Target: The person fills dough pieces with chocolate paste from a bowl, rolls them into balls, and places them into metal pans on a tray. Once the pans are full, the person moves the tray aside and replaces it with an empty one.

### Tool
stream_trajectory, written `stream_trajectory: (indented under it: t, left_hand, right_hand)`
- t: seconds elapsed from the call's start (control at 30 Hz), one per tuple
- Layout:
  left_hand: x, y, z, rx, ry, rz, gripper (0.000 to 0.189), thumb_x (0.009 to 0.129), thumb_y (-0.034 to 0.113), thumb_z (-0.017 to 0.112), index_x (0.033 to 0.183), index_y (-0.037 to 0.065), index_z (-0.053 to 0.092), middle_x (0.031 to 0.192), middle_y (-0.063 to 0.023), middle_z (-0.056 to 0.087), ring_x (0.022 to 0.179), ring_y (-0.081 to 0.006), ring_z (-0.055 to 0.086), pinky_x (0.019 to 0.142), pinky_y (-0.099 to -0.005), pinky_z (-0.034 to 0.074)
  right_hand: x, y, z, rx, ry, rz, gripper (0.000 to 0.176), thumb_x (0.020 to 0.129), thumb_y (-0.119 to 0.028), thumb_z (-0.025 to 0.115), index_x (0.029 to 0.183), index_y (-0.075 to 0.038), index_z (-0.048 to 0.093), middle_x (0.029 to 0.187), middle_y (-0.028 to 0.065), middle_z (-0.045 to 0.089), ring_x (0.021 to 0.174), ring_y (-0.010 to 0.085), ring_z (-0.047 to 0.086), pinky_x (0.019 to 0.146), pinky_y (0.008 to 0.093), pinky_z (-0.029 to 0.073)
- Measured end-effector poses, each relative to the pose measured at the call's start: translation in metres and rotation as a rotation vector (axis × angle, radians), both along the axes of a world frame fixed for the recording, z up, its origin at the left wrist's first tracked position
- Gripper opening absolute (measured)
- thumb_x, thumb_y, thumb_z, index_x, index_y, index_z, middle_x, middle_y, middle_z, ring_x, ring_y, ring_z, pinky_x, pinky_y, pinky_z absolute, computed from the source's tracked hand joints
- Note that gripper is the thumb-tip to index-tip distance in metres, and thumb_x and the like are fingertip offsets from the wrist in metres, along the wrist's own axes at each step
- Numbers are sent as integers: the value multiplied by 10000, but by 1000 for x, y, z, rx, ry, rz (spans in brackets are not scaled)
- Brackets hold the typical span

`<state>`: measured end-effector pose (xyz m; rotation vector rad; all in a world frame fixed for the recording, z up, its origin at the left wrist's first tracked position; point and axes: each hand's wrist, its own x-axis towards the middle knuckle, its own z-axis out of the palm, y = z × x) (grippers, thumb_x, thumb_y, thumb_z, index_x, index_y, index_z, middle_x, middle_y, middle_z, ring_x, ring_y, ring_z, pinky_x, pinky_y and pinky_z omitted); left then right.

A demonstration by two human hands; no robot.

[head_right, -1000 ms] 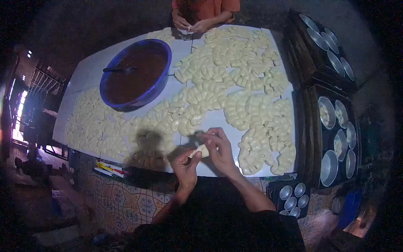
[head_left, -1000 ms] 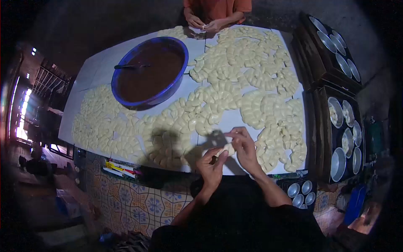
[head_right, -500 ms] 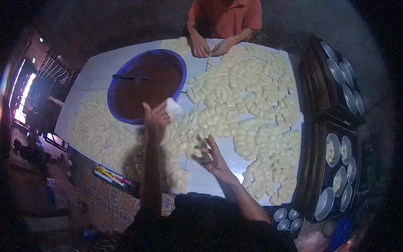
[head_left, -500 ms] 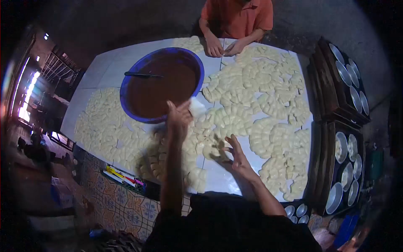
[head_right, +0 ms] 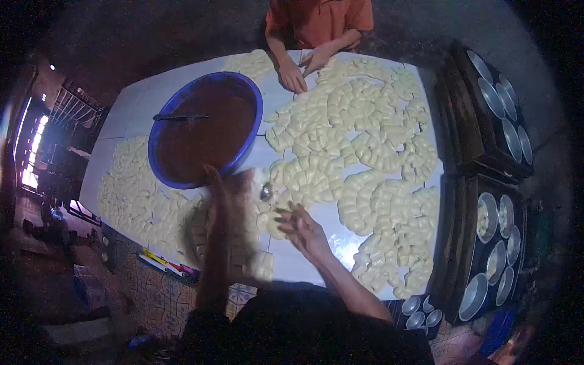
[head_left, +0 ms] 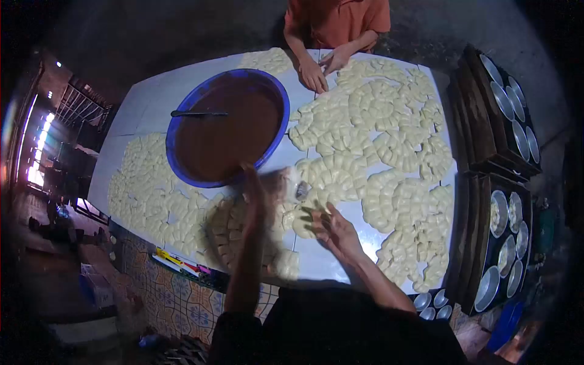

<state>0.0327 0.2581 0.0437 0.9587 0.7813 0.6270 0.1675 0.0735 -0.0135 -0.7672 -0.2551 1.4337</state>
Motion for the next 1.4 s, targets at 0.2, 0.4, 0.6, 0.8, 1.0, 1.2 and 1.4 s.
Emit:
stream_trajectory:
  t: [0.2, 0.4, 0.6, 0.8, 1.0, 1.2, 1.4]
  left_hand:
    - [15, -150, -12, -234, -175, 219, 839, 927, 626, 280, 1390, -74, 289, 1361, -182, 432, 1201, -288, 466, 992, -449, 362]
    - [-11, -190, -14, 149, 212, -31, 408, 942, 66, 494, 1326, -46, 412, 1180, -128, 567, 986, -193, 609, 862, -332, 521]
    - [-17, -210, -22, 141, 41, -70, 207, 934, 82, 530, 1060, -71, 590, 1028, -100, 600, 918, -185, 626, 806, -316, 561]
    - [-10, -237, -33, 159, 57, 77, 367, 864, 61, 633, 1185, -16, 473, 917, -69, 577, 826, -126, 589, 664, -229, 516]
    - [-31, -246, -40, 427, -47, -51, 803, 806, -99, 562, 1425, 101, 90, 1024, -128, 523, 904, -175, 586, 759, -275, 520]
    - [-65, -252, -39, 451, -54, 111, 703, 779, -81, 542, 1386, 83, 228, 1257, -128, 408, 1227, -254, 451, 994, -365, 382]
    - [-100, -225, -72, 586, 361, 251, 381, 819, -48, 487, 1188, 44, 496, 1267, -90, 448, 1213, -206, 428, 993, -335, 360]
  right_hand:
    - [-6, -21, 13, -163, -141, -136, 266, 931, -71, 501, 1148, 77, 544, 1046, 123, 579, 882, 148, 575, 757, 249, 494]
    - [-9, -64, 23, 185, -1373, -125, 275, 806, -22, 621, 1080, -36, 638, 1028, 91, 575, 909, 216, 523, 759, 310, 434]
    - [-5, -91, 29, 180, -907, -204, 259, 774, 15, 659, 1031, -10, 639, 1063, 116, 585, 944, 216, 582, 801, 295, 464]
    - [-14, -122, 30, 29, -1209, -49, 222, 833, -67, 636, 1046, -9, 641, 1041, 122, 608, 874, 201, 605, 735, 285, 476]
    - [-19, -131, 19, -242, -841, 234, 500, 914, -86, 548, 1371, -67, 347, 1090, 74, 589, 796, 125, 565, 637, 258, 480]
    - [-27, -132, -21, 119, -1022, 153, 652, 810, 16, 586, 1394, -65, 307, 1093, 113, 607, 957, 209, 596, 854, 321, 468]
    - [-20, -113, -45, 65, -1058, 62, 599, 726, 3, 632, 1295, -85, 467, 1164, 158, 568, 1111, 286, 527, 937, 373, 417]
